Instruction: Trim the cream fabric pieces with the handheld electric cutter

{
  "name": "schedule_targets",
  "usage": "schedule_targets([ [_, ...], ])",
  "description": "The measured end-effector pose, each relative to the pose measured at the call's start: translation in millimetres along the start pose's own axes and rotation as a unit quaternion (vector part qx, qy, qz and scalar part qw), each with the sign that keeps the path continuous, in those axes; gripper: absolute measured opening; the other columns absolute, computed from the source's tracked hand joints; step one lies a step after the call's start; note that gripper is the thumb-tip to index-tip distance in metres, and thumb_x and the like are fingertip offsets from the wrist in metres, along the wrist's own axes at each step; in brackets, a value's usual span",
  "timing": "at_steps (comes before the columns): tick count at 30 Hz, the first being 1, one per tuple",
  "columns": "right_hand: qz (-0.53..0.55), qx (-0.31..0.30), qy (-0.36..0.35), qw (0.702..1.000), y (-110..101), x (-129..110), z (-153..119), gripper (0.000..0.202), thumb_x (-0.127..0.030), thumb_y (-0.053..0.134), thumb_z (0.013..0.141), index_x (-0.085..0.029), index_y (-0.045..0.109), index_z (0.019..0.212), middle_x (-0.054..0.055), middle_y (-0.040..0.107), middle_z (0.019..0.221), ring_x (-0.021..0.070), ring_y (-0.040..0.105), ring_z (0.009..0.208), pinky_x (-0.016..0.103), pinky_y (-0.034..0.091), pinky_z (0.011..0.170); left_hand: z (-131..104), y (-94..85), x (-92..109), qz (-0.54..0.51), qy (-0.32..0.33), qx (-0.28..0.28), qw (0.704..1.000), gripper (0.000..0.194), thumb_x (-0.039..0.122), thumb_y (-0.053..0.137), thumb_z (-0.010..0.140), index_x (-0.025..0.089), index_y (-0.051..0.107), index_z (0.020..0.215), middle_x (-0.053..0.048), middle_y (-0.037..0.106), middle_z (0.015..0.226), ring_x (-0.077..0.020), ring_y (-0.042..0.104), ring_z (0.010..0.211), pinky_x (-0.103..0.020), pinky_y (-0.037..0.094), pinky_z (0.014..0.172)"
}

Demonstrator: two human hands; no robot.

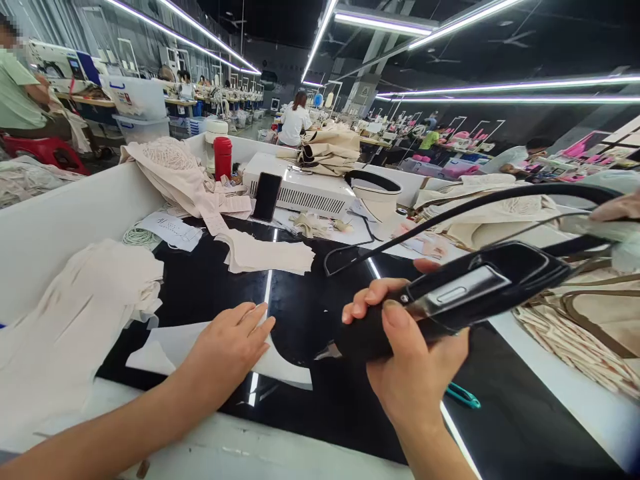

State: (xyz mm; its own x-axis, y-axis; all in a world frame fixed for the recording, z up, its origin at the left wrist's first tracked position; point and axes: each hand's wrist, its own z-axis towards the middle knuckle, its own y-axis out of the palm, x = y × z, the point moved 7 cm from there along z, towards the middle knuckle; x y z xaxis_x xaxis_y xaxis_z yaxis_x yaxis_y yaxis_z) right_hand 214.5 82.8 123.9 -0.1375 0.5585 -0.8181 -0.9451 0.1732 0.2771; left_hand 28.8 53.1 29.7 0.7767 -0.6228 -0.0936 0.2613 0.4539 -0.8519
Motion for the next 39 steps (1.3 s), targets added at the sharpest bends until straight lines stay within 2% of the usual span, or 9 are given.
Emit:
schedule_targets([
  [3,0.017,-0.018,-0.009,1.000,-4.1,-2.1,-8.9,0.045,-0.028,0.083,0.083,-0.032,0.059,0.121,-0.005,0.066,0.079,0.0148,0.064,0.059,0.030,0.058,0.052,2.7,-10.5,14.9,-0.092,0.043,0.026,0.994,0.027,0.016,0.041,0.110,0.012,0.064,0.123,-0.009,0.073,0.124,-0.0242,0.066,0.115,-0.038,0.054,0.098],
  [6,0.033,-0.039,-0.004,0.999,-3.2,1.6,-16.1,0.043,-0.027,0.080,0.086,-0.033,0.059,0.123,-0.005,0.066,0.082,0.0140,0.064,0.062,0.029,0.059,0.055,2.7,-15.1,32.5,-0.191,0.091,0.019,0.977,0.019,0.016,0.048,0.109,0.015,0.065,0.115,-0.005,0.072,0.111,-0.0202,0.067,0.102,-0.034,0.055,0.093],
  [10,0.045,-0.048,0.007,0.998,-0.2,8.5,-21.3,0.043,-0.027,0.080,0.087,-0.033,0.057,0.124,-0.005,0.066,0.083,0.0131,0.064,0.061,0.029,0.059,0.057,1.7,-12.2,43.4,-0.211,0.128,0.002,0.969,0.013,0.022,0.058,0.106,0.015,0.065,0.113,-0.004,0.071,0.103,-0.0211,0.066,0.097,-0.035,0.056,0.092],
  [14,0.042,-0.050,0.011,0.998,-0.4,10.7,-24.6,0.045,-0.025,0.080,0.087,-0.032,0.056,0.125,-0.004,0.066,0.084,0.0130,0.065,0.061,0.030,0.058,0.057,2.7,-6.0,41.6,-0.199,0.116,-0.029,0.973,0.023,0.030,0.069,0.101,0.014,0.064,0.117,-0.004,0.070,0.105,-0.0234,0.065,0.098,-0.039,0.056,0.095],
  [20,0.046,-0.049,0.012,0.998,-4.4,11.4,-26.4,0.046,-0.022,0.079,0.087,-0.033,0.057,0.125,-0.005,0.067,0.085,0.0127,0.066,0.061,0.028,0.057,0.057,1.8,-1.2,37.2,-0.179,0.083,-0.069,0.978,0.045,0.033,0.081,0.092,0.016,0.061,0.128,-0.005,0.068,0.113,-0.0260,0.066,0.100,-0.042,0.058,0.091],
  [25,0.052,-0.048,0.014,0.997,-2.8,12.8,-25.4,0.046,-0.019,0.078,0.086,-0.033,0.057,0.125,-0.005,0.067,0.084,0.0120,0.065,0.060,0.027,0.056,0.054,1.6,0.2,34.1,-0.170,0.074,-0.080,0.980,0.044,0.032,0.081,0.092,0.016,0.061,0.128,-0.007,0.068,0.117,-0.0278,0.066,0.102,-0.043,0.059,0.091],
  [33,0.049,-0.039,0.005,0.998,-4.2,10.2,-21.7,0.044,-0.028,0.082,0.086,-0.030,0.058,0.122,-0.004,0.067,0.083,0.0130,0.065,0.060,0.029,0.057,0.055,2.6,-1.4,33.5,-0.170,0.074,-0.086,0.979,0.043,0.031,0.080,0.093,0.016,0.061,0.129,-0.007,0.069,0.118,-0.0275,0.067,0.103,-0.043,0.060,0.091],
  [39,0.045,-0.033,-0.003,0.998,-3.6,12.2,-16.9,0.043,-0.029,0.082,0.086,-0.030,0.058,0.122,-0.004,0.067,0.083,0.0132,0.065,0.061,0.030,0.059,0.056,2.9,-0.6,33.1,-0.178,0.065,-0.090,0.978,0.043,0.031,0.079,0.093,0.015,0.062,0.129,-0.006,0.069,0.118,-0.0261,0.067,0.105,-0.041,0.059,0.094],
])
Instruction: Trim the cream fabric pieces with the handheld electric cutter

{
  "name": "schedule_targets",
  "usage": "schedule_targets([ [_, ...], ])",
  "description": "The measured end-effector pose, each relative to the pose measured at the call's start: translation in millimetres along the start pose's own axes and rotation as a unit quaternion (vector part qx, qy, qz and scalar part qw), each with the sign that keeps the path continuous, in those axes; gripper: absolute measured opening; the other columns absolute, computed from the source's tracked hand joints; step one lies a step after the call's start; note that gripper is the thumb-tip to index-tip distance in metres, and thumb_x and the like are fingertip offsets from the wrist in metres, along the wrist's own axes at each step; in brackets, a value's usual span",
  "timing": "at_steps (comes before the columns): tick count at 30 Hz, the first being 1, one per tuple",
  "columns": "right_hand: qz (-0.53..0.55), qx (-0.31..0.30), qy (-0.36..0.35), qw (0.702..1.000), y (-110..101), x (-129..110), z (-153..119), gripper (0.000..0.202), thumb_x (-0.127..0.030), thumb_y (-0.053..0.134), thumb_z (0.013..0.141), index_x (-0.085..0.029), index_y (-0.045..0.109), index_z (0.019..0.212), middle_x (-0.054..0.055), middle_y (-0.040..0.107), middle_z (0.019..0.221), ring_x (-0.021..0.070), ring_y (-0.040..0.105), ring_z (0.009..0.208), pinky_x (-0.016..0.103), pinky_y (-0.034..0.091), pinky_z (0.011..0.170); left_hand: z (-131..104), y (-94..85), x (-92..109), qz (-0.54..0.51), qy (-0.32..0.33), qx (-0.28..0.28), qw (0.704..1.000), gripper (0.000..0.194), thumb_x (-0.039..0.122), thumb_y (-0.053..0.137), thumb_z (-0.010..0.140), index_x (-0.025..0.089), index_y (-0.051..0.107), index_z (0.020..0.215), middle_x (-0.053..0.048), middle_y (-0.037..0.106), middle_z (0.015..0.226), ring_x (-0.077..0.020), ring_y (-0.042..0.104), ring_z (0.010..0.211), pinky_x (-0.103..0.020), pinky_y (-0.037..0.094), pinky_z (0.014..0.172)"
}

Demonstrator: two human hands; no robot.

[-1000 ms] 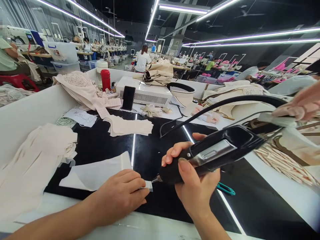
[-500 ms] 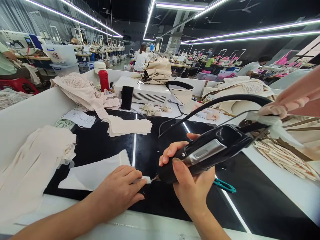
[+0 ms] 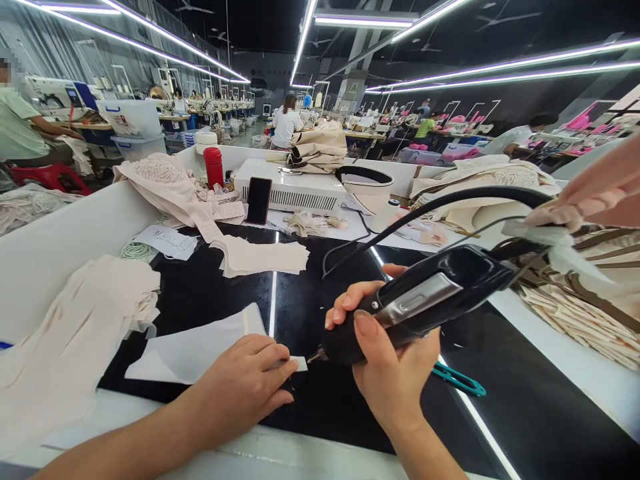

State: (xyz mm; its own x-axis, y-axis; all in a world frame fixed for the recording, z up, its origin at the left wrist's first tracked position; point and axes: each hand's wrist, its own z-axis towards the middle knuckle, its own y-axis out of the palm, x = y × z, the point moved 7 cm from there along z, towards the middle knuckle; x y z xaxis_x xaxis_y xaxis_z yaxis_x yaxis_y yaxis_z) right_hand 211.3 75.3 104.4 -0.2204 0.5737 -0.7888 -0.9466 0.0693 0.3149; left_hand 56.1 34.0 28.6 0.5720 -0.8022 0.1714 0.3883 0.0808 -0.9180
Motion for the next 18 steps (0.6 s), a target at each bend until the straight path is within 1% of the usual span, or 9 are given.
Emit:
schedule_targets([
  [5,-0.004,-0.012,0.012,1.000,3.0,2.4,-2.8,0.043,-0.023,0.078,0.087,-0.032,0.056,0.123,-0.005,0.067,0.085,0.0131,0.064,0.062,0.029,0.058,0.056,-0.9,3.2,-1.0,-0.009,-0.001,-0.008,1.000,0.040,0.032,0.075,0.097,0.016,0.061,0.130,-0.006,0.069,0.119,-0.0254,0.066,0.107,-0.040,0.058,0.095],
  [10,-0.009,-0.001,0.016,1.000,2.9,0.6,-5.4,0.047,-0.016,0.075,0.084,-0.031,0.054,0.124,-0.006,0.065,0.082,0.0129,0.062,0.061,0.028,0.055,0.053,-1.2,6.5,-2.4,-0.013,-0.001,-0.026,1.000,0.039,0.030,0.071,0.099,0.016,0.059,0.133,-0.008,0.068,0.120,-0.0265,0.065,0.110,-0.041,0.058,0.096],
  [18,0.003,0.001,0.017,1.000,6.0,-0.1,-6.7,0.044,-0.016,0.075,0.083,-0.030,0.055,0.118,-0.007,0.067,0.081,0.0114,0.062,0.060,0.026,0.056,0.054,-1.4,6.3,-2.6,-0.008,0.002,-0.036,0.999,0.041,0.026,0.072,0.098,0.014,0.058,0.135,-0.008,0.067,0.121,-0.0276,0.064,0.110,-0.043,0.058,0.098],
])
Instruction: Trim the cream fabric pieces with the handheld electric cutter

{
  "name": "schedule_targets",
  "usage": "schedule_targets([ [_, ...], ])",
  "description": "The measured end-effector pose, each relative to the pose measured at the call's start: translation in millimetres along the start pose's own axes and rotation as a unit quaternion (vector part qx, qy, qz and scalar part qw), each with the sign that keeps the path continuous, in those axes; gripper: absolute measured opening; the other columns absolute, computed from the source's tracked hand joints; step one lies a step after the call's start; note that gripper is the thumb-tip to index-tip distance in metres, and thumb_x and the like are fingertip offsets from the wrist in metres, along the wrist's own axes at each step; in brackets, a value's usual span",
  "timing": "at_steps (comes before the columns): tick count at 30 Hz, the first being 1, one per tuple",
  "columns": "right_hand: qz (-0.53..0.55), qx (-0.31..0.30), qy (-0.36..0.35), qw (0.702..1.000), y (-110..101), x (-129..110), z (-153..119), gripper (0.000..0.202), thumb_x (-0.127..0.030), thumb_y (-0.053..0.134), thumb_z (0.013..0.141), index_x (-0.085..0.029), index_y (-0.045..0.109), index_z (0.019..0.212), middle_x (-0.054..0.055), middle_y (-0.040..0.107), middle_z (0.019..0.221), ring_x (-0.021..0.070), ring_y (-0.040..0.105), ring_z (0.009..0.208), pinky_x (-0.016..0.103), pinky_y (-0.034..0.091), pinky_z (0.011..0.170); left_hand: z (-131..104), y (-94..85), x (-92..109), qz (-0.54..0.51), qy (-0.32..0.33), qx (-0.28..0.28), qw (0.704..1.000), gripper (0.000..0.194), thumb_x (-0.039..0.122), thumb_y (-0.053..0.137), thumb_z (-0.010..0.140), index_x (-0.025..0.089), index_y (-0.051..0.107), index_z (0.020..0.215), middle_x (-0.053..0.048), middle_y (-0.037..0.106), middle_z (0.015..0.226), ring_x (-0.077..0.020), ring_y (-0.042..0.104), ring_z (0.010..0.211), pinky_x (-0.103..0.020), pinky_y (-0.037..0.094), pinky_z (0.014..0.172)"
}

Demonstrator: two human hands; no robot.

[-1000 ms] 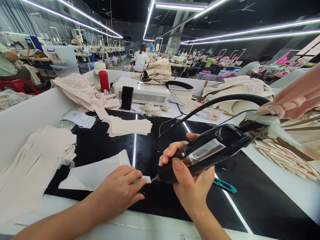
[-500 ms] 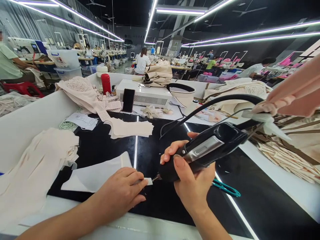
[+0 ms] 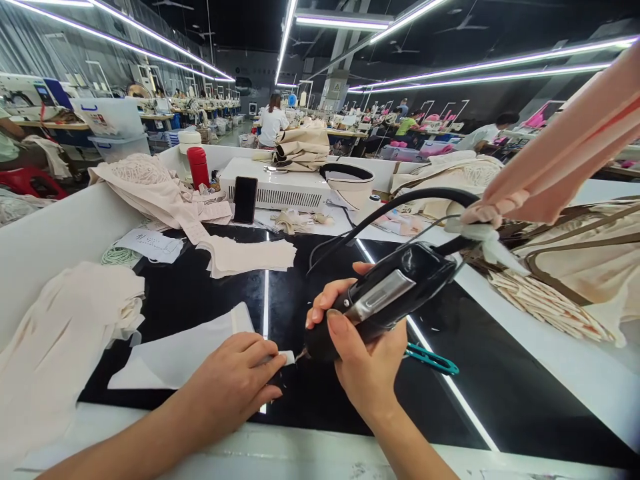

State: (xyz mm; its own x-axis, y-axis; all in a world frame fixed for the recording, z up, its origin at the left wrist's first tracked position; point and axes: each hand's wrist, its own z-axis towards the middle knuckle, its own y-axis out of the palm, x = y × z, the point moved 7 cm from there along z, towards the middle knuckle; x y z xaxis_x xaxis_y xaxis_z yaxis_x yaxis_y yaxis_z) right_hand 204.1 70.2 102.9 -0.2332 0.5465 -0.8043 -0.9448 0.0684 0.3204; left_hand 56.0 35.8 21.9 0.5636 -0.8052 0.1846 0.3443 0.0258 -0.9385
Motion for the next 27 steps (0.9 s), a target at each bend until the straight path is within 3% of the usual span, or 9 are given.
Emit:
schedule_targets([
  [27,-0.028,0.022,-0.012,0.999,5.4,2.1,7.0,0.045,-0.018,0.075,0.081,-0.029,0.051,0.118,-0.007,0.067,0.078,0.0117,0.061,0.056,0.027,0.056,0.051,0.0,-0.7,-0.2,-0.010,0.002,-0.003,1.000,0.038,0.027,0.065,0.102,0.015,0.058,0.137,-0.009,0.066,0.120,-0.0253,0.063,0.109,-0.041,0.057,0.098],
])
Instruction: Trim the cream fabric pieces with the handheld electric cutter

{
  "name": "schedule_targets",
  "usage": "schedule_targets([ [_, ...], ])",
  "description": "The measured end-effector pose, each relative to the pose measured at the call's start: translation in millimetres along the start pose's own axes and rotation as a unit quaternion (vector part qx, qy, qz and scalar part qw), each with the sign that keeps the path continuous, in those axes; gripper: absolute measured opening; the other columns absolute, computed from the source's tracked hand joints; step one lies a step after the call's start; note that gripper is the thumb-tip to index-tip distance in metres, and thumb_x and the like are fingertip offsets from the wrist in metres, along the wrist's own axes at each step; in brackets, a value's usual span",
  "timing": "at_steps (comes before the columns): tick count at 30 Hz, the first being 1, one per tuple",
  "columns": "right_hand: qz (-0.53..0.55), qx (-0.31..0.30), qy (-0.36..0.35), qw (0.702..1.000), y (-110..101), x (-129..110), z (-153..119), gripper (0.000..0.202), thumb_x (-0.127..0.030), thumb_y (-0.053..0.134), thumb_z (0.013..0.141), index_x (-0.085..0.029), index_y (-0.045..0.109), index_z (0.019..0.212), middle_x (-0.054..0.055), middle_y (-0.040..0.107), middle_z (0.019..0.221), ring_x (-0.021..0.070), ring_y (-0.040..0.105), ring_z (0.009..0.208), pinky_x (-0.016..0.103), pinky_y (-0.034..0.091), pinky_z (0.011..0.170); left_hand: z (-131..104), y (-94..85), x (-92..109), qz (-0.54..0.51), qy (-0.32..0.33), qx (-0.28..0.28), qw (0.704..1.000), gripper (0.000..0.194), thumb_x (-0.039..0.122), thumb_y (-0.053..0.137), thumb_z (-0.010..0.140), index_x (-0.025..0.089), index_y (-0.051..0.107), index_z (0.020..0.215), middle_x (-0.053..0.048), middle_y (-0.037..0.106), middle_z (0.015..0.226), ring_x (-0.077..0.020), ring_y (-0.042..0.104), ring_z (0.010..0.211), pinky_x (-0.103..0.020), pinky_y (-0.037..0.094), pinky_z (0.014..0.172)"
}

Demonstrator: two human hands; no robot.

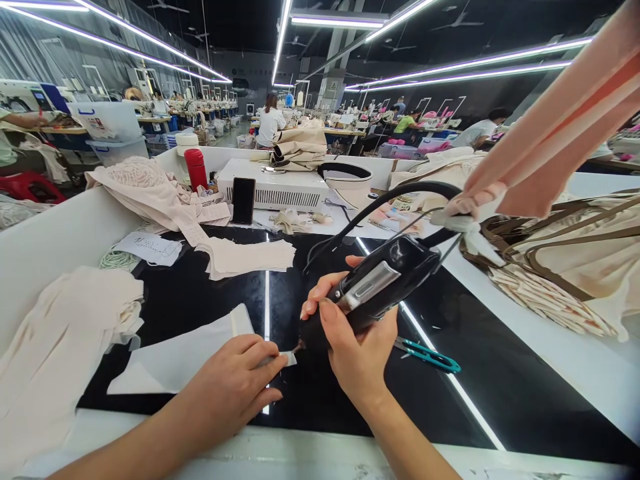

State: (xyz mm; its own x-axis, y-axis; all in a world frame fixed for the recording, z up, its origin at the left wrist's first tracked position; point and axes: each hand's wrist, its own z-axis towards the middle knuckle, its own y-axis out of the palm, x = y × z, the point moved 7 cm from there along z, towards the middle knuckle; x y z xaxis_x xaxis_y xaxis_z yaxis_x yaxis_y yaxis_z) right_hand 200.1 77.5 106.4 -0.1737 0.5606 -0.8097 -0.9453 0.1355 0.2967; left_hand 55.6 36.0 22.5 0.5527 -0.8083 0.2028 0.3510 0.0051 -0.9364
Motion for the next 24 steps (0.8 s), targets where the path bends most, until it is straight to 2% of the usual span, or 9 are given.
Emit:
schedule_targets([
  [6,-0.010,0.006,0.007,1.000,-3.4,-0.8,-0.2,0.041,-0.023,0.076,0.084,-0.028,0.052,0.117,-0.006,0.066,0.079,0.0125,0.062,0.056,0.028,0.056,0.051,-2.0,-0.2,-1.8,-0.010,-0.009,0.008,1.000,0.036,0.027,0.060,0.105,0.018,0.057,0.139,-0.009,0.066,0.125,-0.0253,0.062,0.115,-0.041,0.057,0.101],
  [15,0.004,-0.009,0.010,1.000,-5.6,-1.3,-6.3,0.044,-0.021,0.076,0.084,-0.029,0.052,0.120,-0.005,0.065,0.082,0.0123,0.063,0.059,0.027,0.057,0.053,-2.6,0.8,-2.9,-0.018,-0.007,0.002,1.000,0.034,0.026,0.060,0.105,0.017,0.057,0.138,-0.009,0.066,0.127,-0.0266,0.062,0.116,-0.041,0.057,0.101],
  [20,-0.004,-0.010,0.011,1.000,-3.4,-3.2,-6.7,0.040,-0.019,0.074,0.086,-0.029,0.052,0.118,-0.006,0.066,0.081,0.0123,0.063,0.059,0.027,0.057,0.054,-1.9,-6.4,-7.2,-0.027,-0.014,0.030,0.999,0.027,0.019,0.052,0.107,0.016,0.061,0.133,-0.009,0.067,0.127,-0.0248,0.063,0.117,-0.040,0.056,0.103],
  [24,-0.001,-0.007,0.010,1.000,-4.2,-3.3,-7.3,0.043,-0.020,0.078,0.083,-0.029,0.053,0.117,-0.005,0.066,0.080,0.0127,0.063,0.059,0.028,0.057,0.054,-0.3,-10.4,-17.3,-0.033,-0.033,0.057,0.997,0.023,0.016,0.045,0.109,0.016,0.065,0.121,-0.009,0.070,0.119,-0.0217,0.067,0.108,-0.037,0.059,0.097],
])
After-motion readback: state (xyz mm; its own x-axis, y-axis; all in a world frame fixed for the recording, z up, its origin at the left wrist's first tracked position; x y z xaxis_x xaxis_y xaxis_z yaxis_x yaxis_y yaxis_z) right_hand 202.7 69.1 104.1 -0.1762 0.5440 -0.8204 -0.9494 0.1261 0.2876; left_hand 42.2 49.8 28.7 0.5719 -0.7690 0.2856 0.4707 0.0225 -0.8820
